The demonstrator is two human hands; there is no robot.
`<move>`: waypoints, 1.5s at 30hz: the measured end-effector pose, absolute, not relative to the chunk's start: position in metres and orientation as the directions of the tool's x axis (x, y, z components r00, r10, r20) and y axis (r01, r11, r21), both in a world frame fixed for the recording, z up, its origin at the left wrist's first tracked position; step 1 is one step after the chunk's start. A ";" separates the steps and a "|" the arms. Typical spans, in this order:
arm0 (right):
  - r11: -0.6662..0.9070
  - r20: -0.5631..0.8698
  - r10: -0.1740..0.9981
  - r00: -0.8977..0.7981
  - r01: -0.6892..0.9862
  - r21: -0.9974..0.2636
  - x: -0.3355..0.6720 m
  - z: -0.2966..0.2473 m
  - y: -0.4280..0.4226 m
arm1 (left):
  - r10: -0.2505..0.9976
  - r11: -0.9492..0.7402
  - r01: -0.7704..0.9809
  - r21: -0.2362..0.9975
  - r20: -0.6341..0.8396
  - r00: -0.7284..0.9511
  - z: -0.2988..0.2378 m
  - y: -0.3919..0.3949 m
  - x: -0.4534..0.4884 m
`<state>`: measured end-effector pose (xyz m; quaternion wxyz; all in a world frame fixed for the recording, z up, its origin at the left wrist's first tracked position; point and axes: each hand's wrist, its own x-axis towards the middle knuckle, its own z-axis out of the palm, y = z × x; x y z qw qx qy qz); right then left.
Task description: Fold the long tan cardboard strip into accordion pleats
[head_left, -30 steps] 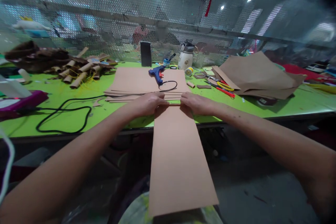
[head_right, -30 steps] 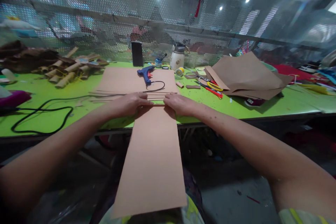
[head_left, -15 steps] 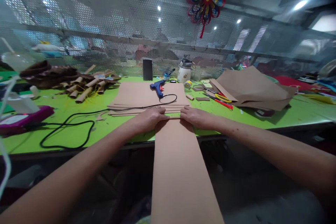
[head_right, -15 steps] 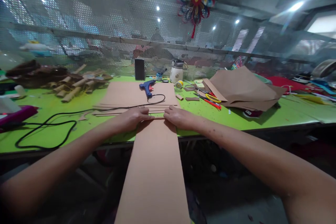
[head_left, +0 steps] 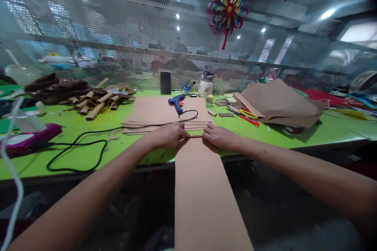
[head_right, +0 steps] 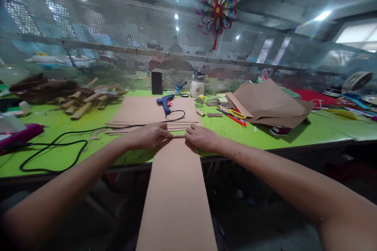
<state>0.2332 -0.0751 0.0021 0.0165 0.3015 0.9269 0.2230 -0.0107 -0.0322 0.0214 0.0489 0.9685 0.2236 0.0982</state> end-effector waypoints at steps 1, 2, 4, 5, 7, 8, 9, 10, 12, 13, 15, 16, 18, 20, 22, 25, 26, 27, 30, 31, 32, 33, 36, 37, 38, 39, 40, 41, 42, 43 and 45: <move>0.711 0.111 0.574 -0.811 0.561 0.423 0.233 0.002 -0.076 | 0.466 -0.872 0.442 0.212 0.081 0.881 0.027 -0.029 -0.007; 0.702 0.126 0.582 -0.803 0.575 0.420 0.232 0.002 -0.078 | 0.490 -0.834 0.474 0.284 -0.015 0.872 0.032 -0.026 -0.003; 0.696 0.176 0.574 -0.800 0.590 0.409 0.232 0.001 -0.082 | 0.584 -0.748 0.543 0.382 -0.010 0.812 0.038 -0.021 0.007; 0.690 0.217 0.566 -0.795 0.601 0.404 0.232 0.000 -0.083 | 0.623 -0.718 0.562 0.410 0.018 0.782 0.039 -0.019 0.011; 0.669 0.301 0.552 -0.778 0.628 0.396 0.232 -0.003 -0.086 | 0.653 -0.686 0.585 0.433 0.012 0.757 0.037 -0.017 0.019; 0.662 0.341 0.539 -0.770 0.637 0.394 0.232 -0.005 -0.087 | 0.661 -0.672 0.585 0.454 0.010 0.751 0.035 -0.017 0.021; 0.646 0.387 0.529 -0.755 0.654 0.394 0.233 -0.007 -0.087 | 0.654 -0.665 0.568 0.485 0.012 0.756 0.033 -0.017 0.022; 0.633 0.414 0.522 -0.746 0.664 0.399 0.233 -0.008 -0.088 | 0.647 -0.653 0.555 0.514 -0.001 0.762 0.031 -0.018 0.021; 0.623 0.454 0.499 -0.738 0.670 0.404 0.232 -0.010 -0.088 | 0.631 -0.625 0.507 0.594 0.001 0.776 0.029 -0.020 0.017; 0.624 0.466 0.491 -0.737 0.670 0.402 0.232 -0.010 -0.088 | 0.622 -0.609 0.478 0.633 0.007 0.783 0.028 -0.022 0.014; 0.630 0.483 0.479 -0.733 0.670 0.392 0.230 -0.010 -0.087 | 0.618 -0.567 0.438 0.698 0.008 0.786 0.028 -0.024 0.009; 0.635 0.486 0.479 -0.731 0.670 0.384 0.228 -0.010 -0.087 | 0.621 -0.541 0.433 0.721 -0.004 0.783 0.027 -0.025 0.007; 0.643 0.486 0.486 -0.726 0.674 0.363 0.226 -0.011 -0.086 | 0.636 -0.487 0.442 0.754 -0.041 0.770 0.024 -0.024 0.006; 0.657 0.485 0.508 -0.711 0.685 0.316 0.226 -0.011 -0.084 | 0.636 -0.459 0.441 0.771 -0.061 0.769 0.021 -0.022 0.006; 0.673 0.496 0.547 -0.674 0.707 0.218 0.227 -0.008 -0.083 | 0.634 -0.456 0.438 0.775 -0.063 0.771 0.019 -0.019 0.007; 0.710 0.521 0.599 -0.608 0.704 0.007 0.233 0.003 -0.082 | 0.629 -0.465 0.426 0.776 -0.049 0.776 0.020 -0.017 0.008; 0.721 0.521 0.612 -0.595 0.690 -0.058 0.234 0.009 -0.082 | 0.623 -0.472 0.414 0.778 -0.038 0.782 0.021 -0.017 0.008; 0.723 0.524 0.627 -0.577 0.681 -0.115 0.235 0.015 -0.081 | 0.608 -0.481 0.396 0.782 -0.027 0.793 0.022 -0.017 0.008; 0.655 0.411 0.744 -0.527 0.695 -0.296 0.230 0.033 -0.076 | 0.564 -0.475 0.327 0.817 -0.002 0.826 0.026 -0.021 0.008; 0.623 0.305 0.782 -0.543 0.698 -0.355 0.226 0.037 -0.073 | 0.553 -0.460 0.301 0.835 0.004 0.833 0.026 -0.022 0.008; 0.584 0.198 0.807 -0.556 0.703 -0.405 0.223 0.040 -0.071 | 0.545 -0.443 0.280 0.852 0.008 0.839 0.026 -0.024 0.008; 0.553 0.105 0.814 -0.571 0.707 -0.442 0.219 0.043 -0.069 | 0.538 -0.430 0.260 0.865 0.015 0.843 0.026 -0.025 0.008; 0.547 0.010 0.780 -0.626 0.673 -0.498 0.212 0.043 -0.063 | 0.527 -0.442 0.227 0.868 0.047 0.848 0.022 -0.026 0.007; 0.572 0.028 0.758 -0.652 0.642 -0.510 0.211 0.042 -0.060 | 0.526 -0.456 0.225 0.861 0.057 0.849 0.021 -0.026 0.007; 0.590 0.048 0.740 -0.671 0.614 -0.525 0.211 0.040 -0.058 | 0.527 -0.461 0.234 0.856 0.052 0.849 0.019 -0.025 0.007; 0.594 0.053 0.729 -0.683 0.593 -0.544 0.212 0.038 -0.056 | 0.525 -0.465 0.243 0.851 0.045 0.850 0.018 -0.023 0.007; 0.594 0.055 0.722 -0.690 0.577 -0.561 0.212 0.034 -0.053 | 0.524 -0.475 0.255 0.842 0.037 0.851 0.016 -0.021 0.006; 0.587 0.052 0.723 -0.689 0.572 -0.573 0.213 0.031 -0.051 | 0.535 -0.481 0.276 0.832 0.029 0.844 0.015 -0.019 0.006; 0.577 0.050 0.727 -0.684 0.571 -0.584 0.213 0.027 -0.049 | 0.546 -0.487 0.305 0.819 0.013 0.838 0.013 -0.017 0.006; 0.568 0.052 0.733 -0.678 0.569 -0.595 0.213 0.022 -0.048 | 0.555 -0.492 0.328 0.807 0.000 0.832 0.012 -0.015 0.006; 0.556 0.074 0.742 -0.667 0.549 -0.624 0.214 0.014 -0.046 | 0.565 -0.497 0.352 0.793 -0.013 0.825 0.011 -0.013 0.006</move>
